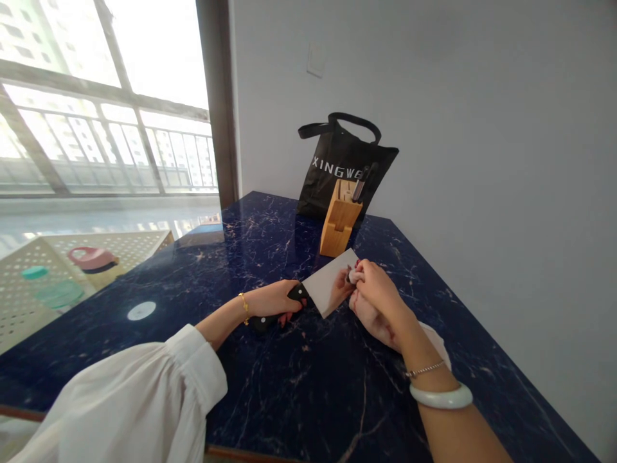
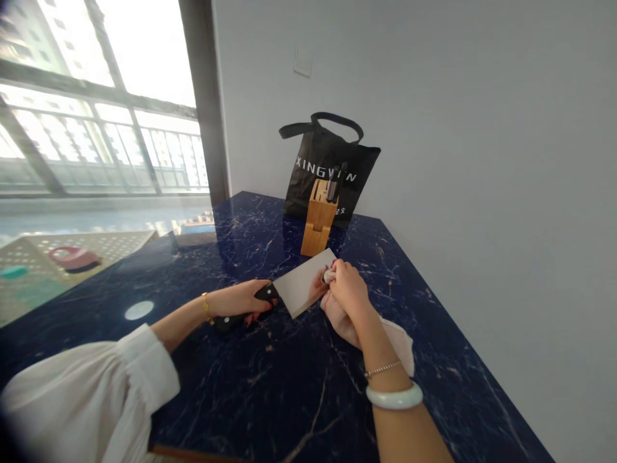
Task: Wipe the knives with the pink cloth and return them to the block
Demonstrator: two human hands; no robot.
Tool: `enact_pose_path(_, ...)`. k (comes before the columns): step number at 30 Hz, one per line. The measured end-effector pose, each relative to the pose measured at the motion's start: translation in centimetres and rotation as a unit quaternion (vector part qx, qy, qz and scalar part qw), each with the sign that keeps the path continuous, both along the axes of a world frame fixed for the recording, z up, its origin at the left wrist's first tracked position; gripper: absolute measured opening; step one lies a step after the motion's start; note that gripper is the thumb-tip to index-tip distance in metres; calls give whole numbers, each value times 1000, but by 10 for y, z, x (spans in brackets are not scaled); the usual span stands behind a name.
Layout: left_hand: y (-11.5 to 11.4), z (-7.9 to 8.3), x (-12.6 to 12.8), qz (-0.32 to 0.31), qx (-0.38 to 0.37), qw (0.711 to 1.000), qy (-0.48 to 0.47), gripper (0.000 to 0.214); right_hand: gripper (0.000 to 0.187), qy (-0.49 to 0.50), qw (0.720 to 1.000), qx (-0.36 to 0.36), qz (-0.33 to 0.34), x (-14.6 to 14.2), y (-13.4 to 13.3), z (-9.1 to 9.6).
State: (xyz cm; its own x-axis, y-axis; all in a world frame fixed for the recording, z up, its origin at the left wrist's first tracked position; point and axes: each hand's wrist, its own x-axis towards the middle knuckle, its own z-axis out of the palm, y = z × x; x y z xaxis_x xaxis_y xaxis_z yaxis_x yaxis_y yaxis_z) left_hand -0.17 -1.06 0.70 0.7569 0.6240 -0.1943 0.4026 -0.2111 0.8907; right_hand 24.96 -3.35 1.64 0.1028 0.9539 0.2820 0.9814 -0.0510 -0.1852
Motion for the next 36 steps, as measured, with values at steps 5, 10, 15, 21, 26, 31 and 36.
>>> enact_pose_path(5, -1, 1, 0, -2, 3, 1000, -1, 19, 12, 15, 1000, 4, 2, 1, 2, -3)
enact_pose_path(10, 0, -2, -1, -13, 6, 1000, -8, 19, 17, 10, 994, 105, -41, 7, 16, 3)
enact_pose_path(15, 2, -6, -1, -12, 16, 1000, -4, 20, 19, -24, 988, 153, 12, -7, 33, 15)
enact_pose_path(21, 3, -6, -1, -3, 18, 1000, -6, 16, 18, -27, 980, 124, 152, -45, 19, 11)
enact_pose_path(26, 3, -7, 0, -5, 36, 999, -19, 15, 18, -14, 968, 98, 231, -80, -7, 7)
enact_pose_path(31, 2, -7, -1, -12, 45, 999, -29, 12, 21, -15, 970, 106, 216, -81, -9, 9)
enact_pose_path(36, 0, -6, -1, -1, 37, 999, -22, 15, 25, -9, 986, 160, 50, -44, 5, 4)
